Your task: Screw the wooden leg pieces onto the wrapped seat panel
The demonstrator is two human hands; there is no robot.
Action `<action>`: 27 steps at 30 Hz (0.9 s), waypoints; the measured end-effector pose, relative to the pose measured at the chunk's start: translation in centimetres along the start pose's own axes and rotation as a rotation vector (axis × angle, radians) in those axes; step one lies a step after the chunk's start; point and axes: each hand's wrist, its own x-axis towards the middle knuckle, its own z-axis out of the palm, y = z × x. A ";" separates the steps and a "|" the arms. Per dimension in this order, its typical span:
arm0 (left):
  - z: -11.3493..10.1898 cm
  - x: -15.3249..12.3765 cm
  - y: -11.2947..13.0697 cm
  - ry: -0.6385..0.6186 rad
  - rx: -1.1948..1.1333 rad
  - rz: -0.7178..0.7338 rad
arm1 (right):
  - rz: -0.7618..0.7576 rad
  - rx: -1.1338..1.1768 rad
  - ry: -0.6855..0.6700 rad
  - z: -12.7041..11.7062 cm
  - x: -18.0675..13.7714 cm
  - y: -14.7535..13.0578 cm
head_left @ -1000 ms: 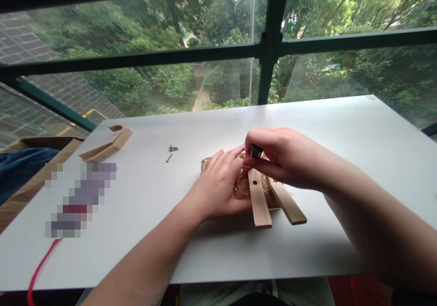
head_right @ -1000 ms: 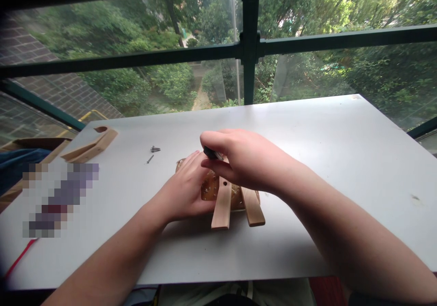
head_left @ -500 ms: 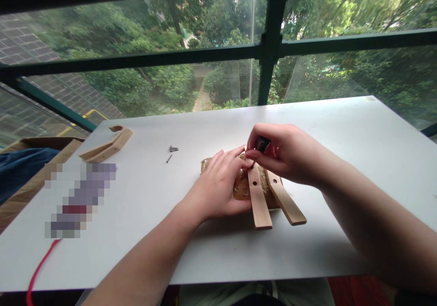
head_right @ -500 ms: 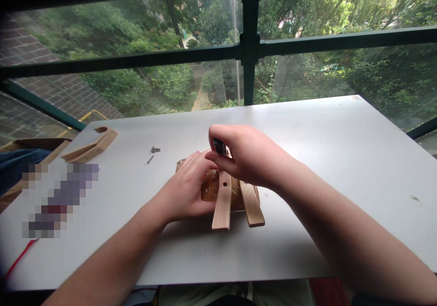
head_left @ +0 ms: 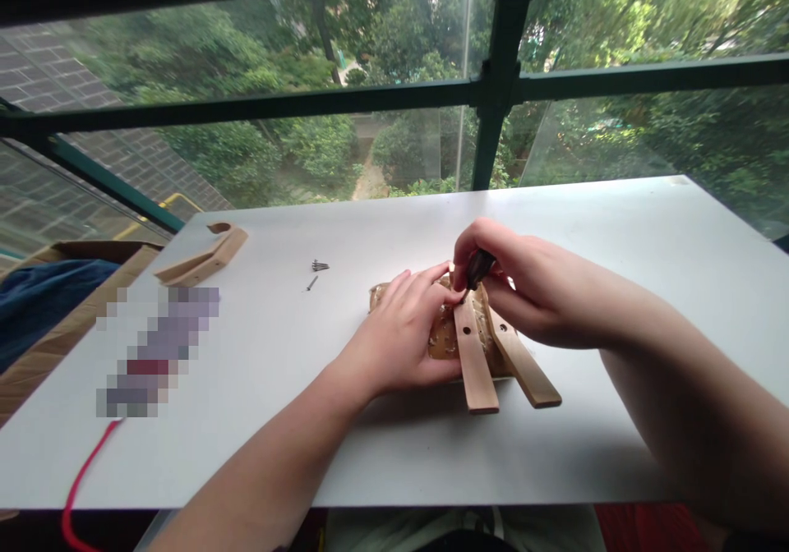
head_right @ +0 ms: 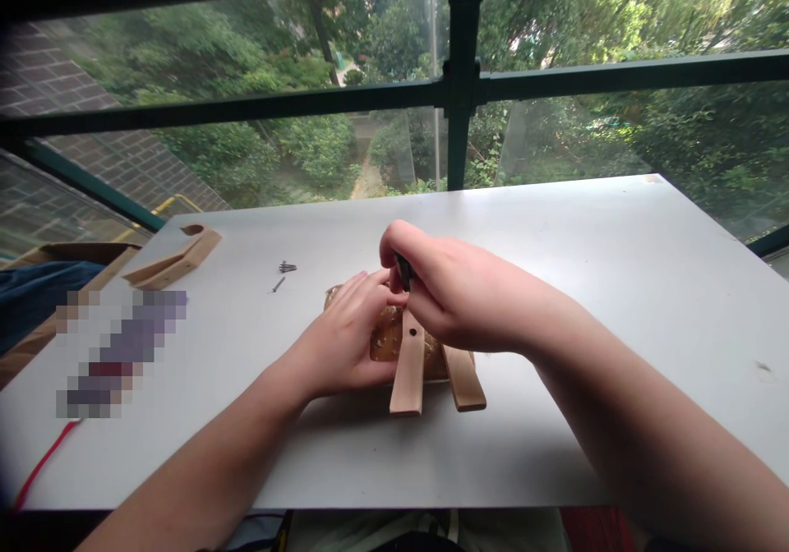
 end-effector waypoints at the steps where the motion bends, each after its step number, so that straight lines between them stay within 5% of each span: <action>1: 0.0 0.0 0.0 0.007 -0.003 0.004 | 0.015 -0.014 0.007 0.0 -0.1 0.0; 12: 0.1 0.0 0.0 -0.004 0.009 -0.005 | 0.000 -0.210 0.063 -0.3 0.3 0.3; 27: 0.1 0.1 0.0 0.000 -0.017 -0.024 | -0.083 -0.092 0.109 0.8 0.6 0.5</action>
